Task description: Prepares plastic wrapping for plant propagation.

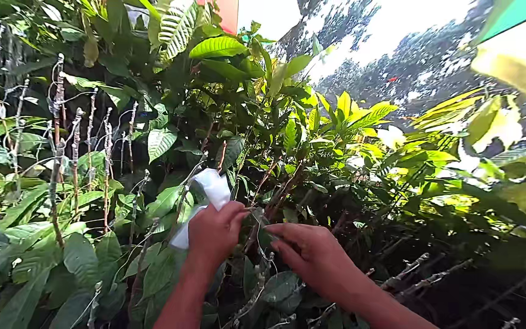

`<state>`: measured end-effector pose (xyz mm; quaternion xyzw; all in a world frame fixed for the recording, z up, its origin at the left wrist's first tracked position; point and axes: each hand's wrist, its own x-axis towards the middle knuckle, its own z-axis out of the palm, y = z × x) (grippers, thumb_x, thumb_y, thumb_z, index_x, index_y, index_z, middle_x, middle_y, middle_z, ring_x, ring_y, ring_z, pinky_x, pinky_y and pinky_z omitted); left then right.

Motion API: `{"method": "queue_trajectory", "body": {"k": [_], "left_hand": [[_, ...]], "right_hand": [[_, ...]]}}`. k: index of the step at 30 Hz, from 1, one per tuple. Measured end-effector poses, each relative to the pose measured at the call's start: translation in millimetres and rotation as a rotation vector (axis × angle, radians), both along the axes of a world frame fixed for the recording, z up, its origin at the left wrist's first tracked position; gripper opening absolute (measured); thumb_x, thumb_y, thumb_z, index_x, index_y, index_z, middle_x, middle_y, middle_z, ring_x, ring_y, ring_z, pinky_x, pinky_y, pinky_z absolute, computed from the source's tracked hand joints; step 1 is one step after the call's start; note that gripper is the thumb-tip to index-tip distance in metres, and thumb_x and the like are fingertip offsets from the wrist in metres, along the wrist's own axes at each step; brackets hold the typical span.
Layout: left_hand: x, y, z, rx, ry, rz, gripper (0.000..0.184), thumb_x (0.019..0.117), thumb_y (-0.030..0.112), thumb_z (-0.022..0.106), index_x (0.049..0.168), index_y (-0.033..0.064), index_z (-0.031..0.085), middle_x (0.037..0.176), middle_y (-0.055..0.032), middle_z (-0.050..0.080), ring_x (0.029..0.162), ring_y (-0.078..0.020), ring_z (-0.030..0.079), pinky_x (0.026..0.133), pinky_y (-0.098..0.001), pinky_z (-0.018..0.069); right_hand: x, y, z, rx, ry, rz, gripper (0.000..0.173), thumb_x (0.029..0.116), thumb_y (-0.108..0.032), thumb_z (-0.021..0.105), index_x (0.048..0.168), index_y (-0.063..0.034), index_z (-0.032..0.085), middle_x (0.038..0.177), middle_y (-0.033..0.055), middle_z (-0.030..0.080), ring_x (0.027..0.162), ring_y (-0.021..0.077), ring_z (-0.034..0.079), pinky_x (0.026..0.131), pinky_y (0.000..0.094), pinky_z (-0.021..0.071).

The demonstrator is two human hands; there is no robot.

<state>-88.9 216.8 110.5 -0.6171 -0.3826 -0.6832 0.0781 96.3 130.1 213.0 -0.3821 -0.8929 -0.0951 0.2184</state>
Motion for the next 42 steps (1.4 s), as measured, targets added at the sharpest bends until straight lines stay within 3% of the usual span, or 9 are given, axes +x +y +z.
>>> {"method": "queue_trajectory", "body": {"k": [4, 9, 12, 15, 22, 27, 33, 38, 42], "left_hand": [[8, 0, -1, -0.051, 0.054, -0.075, 0.024, 0.0995, 0.034, 0.061, 0.102, 0.0175, 0.079, 0.089, -0.0128, 0.074, 0.077, -0.0316, 0.072, 0.066, -0.0554, 0.057], [2, 6, -8, -0.034, 0.129, -0.219, 0.026, 0.1032, 0.031, 0.058, 0.108, 0.0139, 0.077, 0.1, -0.0082, 0.076, 0.085, -0.0248, 0.074, 0.074, -0.0506, 0.06], [-9, 10, -5, -0.029, 0.001, -0.229, 0.025, 0.1021, 0.029, 0.06, 0.109, 0.0114, 0.076, 0.094, -0.0042, 0.075, 0.072, -0.0144, 0.07, 0.066, -0.0378, 0.0599], [-4, 11, -4, -0.012, -0.03, -0.206, 0.023, 0.1004, 0.026, 0.061, 0.107, 0.013, 0.079, 0.093, -0.0054, 0.077, 0.08, -0.0166, 0.073, 0.073, -0.0404, 0.06], [-17, 13, -5, 0.035, -0.108, -0.478, 0.018, 0.0967, 0.019, 0.069, 0.101, 0.0031, 0.076, 0.093, -0.0017, 0.075, 0.072, -0.0016, 0.066, 0.068, -0.0216, 0.0579], [-30, 15, 2, 0.038, -0.222, -0.575, 0.017, 0.0967, 0.019, 0.07, 0.1, 0.0028, 0.073, 0.086, 0.0038, 0.071, 0.067, 0.003, 0.059, 0.062, -0.0162, 0.0518], [-25, 16, -6, 0.037, -0.097, -0.502, 0.019, 0.0937, 0.019, 0.07, 0.099, 0.0011, 0.07, 0.081, 0.0047, 0.069, 0.066, 0.0072, 0.056, 0.062, -0.0129, 0.0497], [-34, 16, -5, 0.05, -0.185, -0.556, 0.028, 0.0956, 0.015, 0.07, 0.119, -0.0012, 0.069, 0.1, 0.0014, 0.074, 0.077, 0.0021, 0.065, 0.071, -0.0172, 0.0568], [-40, 20, -7, 0.133, -0.169, -0.461, 0.018, 0.0988, 0.016, 0.066, 0.101, 0.0009, 0.075, 0.098, -0.0006, 0.075, 0.087, 0.0003, 0.069, 0.08, -0.0196, 0.059]], "right_hand": [[-17, -15, 20, -0.179, 0.195, 0.19, 0.021, 0.1041, -0.019, 0.059, 0.119, -0.0083, 0.069, 0.087, -0.0015, 0.07, 0.065, 0.0005, 0.063, 0.056, 0.0173, 0.0548], [-5, 47, 28, -0.054, -0.127, -0.171, 0.042, 0.1013, -0.019, 0.063, 0.14, -0.0057, 0.057, 0.123, 0.0141, 0.071, 0.108, 0.0308, 0.071, 0.095, 0.0536, 0.056], [-22, 45, -17, 0.201, -0.286, -0.079, 0.016, 0.1009, -0.009, 0.057, 0.108, 0.0004, 0.067, 0.091, 0.0175, 0.071, 0.077, 0.0342, 0.073, 0.066, 0.0494, 0.0612], [-61, 8, -11, 0.364, -0.512, -0.159, 0.012, 0.0854, 0.003, 0.066, 0.096, 0.0008, 0.07, 0.098, 0.0193, 0.065, 0.076, 0.0351, 0.069, 0.051, 0.0439, 0.0558], [-39, 105, 30, -0.026, -0.216, 0.121, 0.024, 0.1043, -0.023, 0.059, 0.102, -0.0055, 0.075, 0.098, 0.0117, 0.069, 0.091, 0.0296, 0.068, 0.08, 0.0548, 0.0566], [-70, 22, -53, -0.069, -0.507, 0.26, 0.009, 0.0926, -0.001, 0.062, 0.099, 0.001, 0.068, 0.089, 0.0185, 0.069, 0.075, 0.0374, 0.071, 0.06, 0.0542, 0.0572], [-83, 59, 35, 0.313, -0.101, 0.287, 0.008, 0.0949, -0.01, 0.068, 0.095, -0.0078, 0.076, 0.099, 0.0124, 0.065, 0.089, 0.0288, 0.065, 0.07, 0.0435, 0.0571], [-56, 104, 8, -0.812, 0.601, 0.156, 0.01, 0.0998, -0.013, 0.065, 0.096, -0.0047, 0.07, 0.096, 0.0022, 0.067, 0.085, 0.0087, 0.062, 0.077, 0.0273, 0.0534], [-50, 98, -12, -0.846, 0.543, 0.368, 0.025, 0.093, -0.009, 0.063, 0.117, -0.0025, 0.064, 0.119, 0.0036, 0.064, 0.104, 0.0079, 0.063, 0.091, 0.0275, 0.0543]]}}
